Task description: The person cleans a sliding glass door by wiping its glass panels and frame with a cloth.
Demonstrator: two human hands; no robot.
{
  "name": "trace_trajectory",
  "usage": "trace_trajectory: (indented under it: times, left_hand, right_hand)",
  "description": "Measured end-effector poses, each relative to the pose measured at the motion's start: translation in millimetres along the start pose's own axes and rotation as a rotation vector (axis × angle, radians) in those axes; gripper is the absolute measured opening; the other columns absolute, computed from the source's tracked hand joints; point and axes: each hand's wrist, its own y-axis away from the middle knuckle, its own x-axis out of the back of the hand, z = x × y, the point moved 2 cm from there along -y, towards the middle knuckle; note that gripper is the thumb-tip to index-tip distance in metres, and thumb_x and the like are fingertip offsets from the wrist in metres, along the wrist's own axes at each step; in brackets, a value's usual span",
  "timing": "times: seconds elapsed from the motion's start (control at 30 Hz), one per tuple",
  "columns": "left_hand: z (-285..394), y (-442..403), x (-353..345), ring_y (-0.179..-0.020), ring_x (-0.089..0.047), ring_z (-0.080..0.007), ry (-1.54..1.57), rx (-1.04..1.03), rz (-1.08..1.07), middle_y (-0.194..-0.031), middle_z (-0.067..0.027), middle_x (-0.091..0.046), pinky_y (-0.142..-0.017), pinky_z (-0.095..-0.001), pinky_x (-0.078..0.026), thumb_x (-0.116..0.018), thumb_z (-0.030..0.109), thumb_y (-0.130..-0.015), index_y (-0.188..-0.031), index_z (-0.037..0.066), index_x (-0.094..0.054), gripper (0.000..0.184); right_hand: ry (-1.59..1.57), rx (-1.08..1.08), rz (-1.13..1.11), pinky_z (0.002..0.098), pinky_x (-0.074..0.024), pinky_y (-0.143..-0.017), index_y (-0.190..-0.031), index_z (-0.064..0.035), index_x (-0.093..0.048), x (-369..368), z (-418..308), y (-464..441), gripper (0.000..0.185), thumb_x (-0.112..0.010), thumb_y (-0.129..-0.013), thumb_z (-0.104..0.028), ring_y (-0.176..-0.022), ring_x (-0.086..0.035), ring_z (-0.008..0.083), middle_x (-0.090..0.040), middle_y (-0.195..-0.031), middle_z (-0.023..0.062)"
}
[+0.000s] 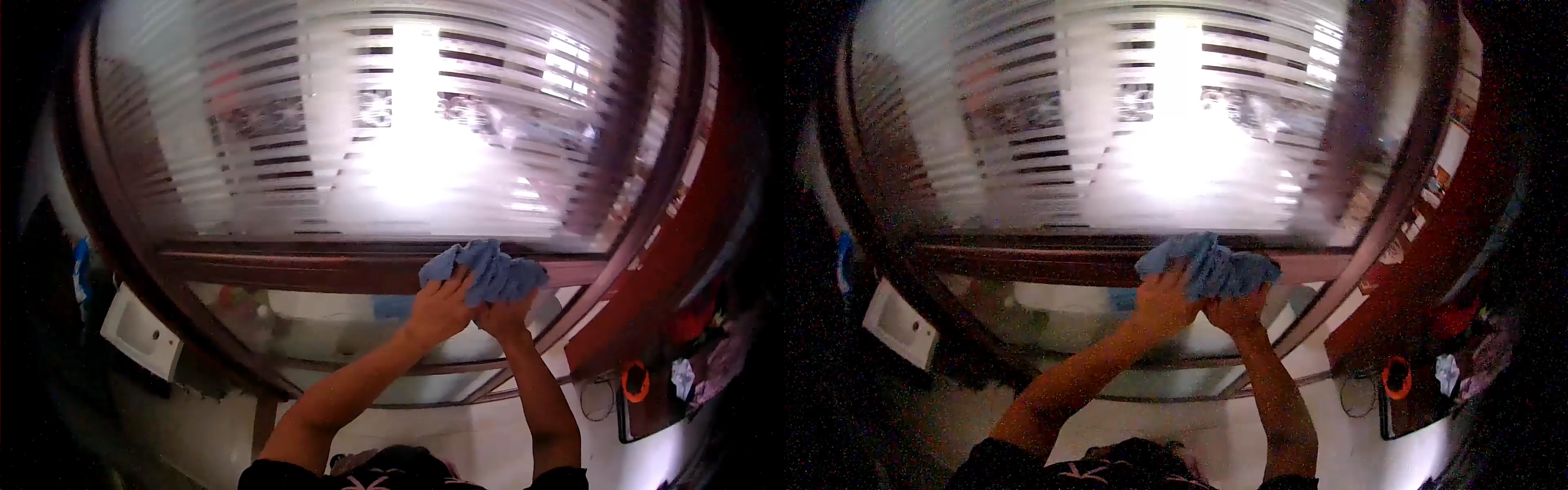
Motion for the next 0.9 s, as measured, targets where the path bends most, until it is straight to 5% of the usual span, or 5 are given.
trace_trajectory:
  times: [0.43,0.6,0.9]
  left_hand:
    - [-160.6,132.6,101.9,-0.121,-0.049,-0.0278,-0.143,0.319,-0.002,-0.131,-0.0048,-0.055,-0.091,-0.0452,-0.042,-0.066,0.038,-0.08,-0.124,0.018,-0.061,0.048]
    - [-232.1,179.9,130.8,-0.129,-0.04,-0.0396,-0.199,0.37,-0.042,-0.137,-0.0099,-0.05,-0.102,-0.0576,-0.032,-0.063,0.046,-0.083,-0.127,0.019,-0.059,0.052]
    - [-280.2,219.2,184.3,-0.129,-0.038,-0.0465,-0.237,0.441,0.024,-0.141,-0.0196,-0.04,-0.108,-0.0651,-0.022,-0.058,0.038,-0.086,-0.133,0.01,-0.051,0.055]
  right_hand:
    - [-0.018,0.328,0.213,0.0595,-0.033,-0.095,-0.122,-0.0164,-0.058,-63.9,-207.3,-77.1,0.049,-0.066,-0.078,-0.036,-0.119,-0.045,0.0358,-0.052,-0.128,0.0106]
    - [-0.038,0.414,0.112,0.0613,-0.0323,-0.099,-0.118,-0.0206,-0.063,-102.4,-271.9,-99.7,0.041,-0.064,-0.083,-0.042,-0.126,-0.044,0.0321,-0.05,-0.133,0.0057]
    - [0.044,0.524,0.175,0.0544,-0.0416,-0.092,-0.104,-0.0169,-0.066,-113.3,-357.8,-131.5,0.033,-0.063,-0.083,-0.043,-0.103,-0.056,0.0274,-0.061,-0.109,0.0058]
